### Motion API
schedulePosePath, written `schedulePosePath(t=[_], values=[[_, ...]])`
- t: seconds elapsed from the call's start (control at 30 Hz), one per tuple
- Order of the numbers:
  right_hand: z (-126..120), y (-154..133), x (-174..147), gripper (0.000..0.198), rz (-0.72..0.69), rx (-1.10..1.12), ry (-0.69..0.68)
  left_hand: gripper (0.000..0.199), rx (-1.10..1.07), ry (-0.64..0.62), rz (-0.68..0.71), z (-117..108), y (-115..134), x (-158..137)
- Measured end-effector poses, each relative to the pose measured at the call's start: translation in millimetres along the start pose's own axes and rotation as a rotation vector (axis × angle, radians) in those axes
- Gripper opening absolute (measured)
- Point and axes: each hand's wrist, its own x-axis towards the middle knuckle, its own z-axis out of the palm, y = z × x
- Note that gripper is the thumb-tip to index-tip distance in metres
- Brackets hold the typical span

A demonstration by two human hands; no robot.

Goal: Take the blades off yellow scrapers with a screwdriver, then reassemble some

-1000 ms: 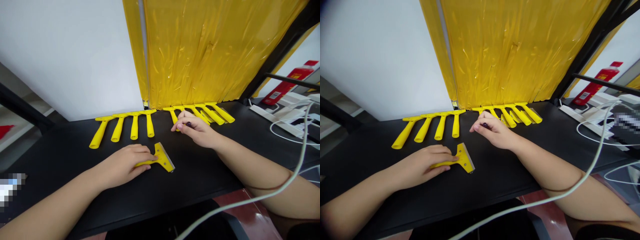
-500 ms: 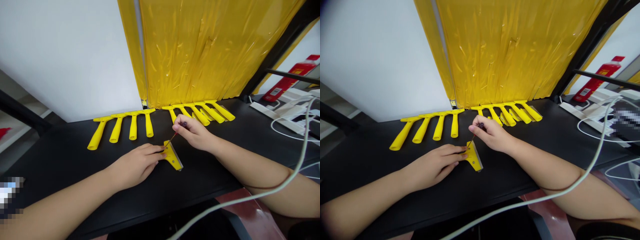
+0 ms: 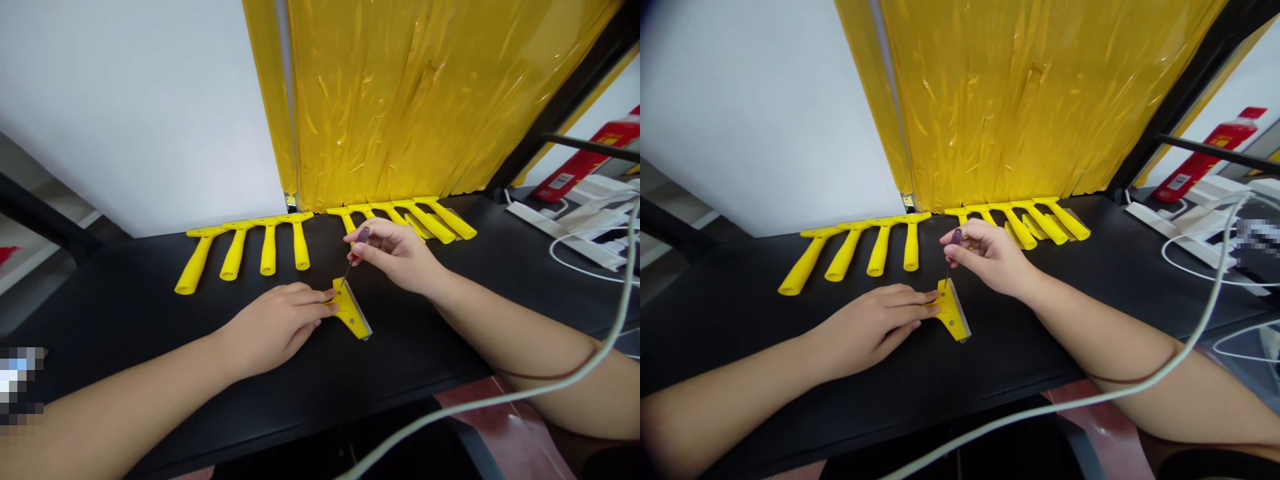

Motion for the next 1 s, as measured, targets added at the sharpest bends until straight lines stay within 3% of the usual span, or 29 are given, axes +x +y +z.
schedulePosePath(t=[0.37,1.0], values=[[7.0,4.2,-2.9,0.018,0.033,0.033,-0.048,0.038,-0.018,-0.022,-0.008,-0.8,-0.7,-0.7],[18.8,-1.4,-10.9,0.033,0.025,-0.043,0.007,0.039,0.008,-0.022,0.0,-2.6,0.5,0.6]])
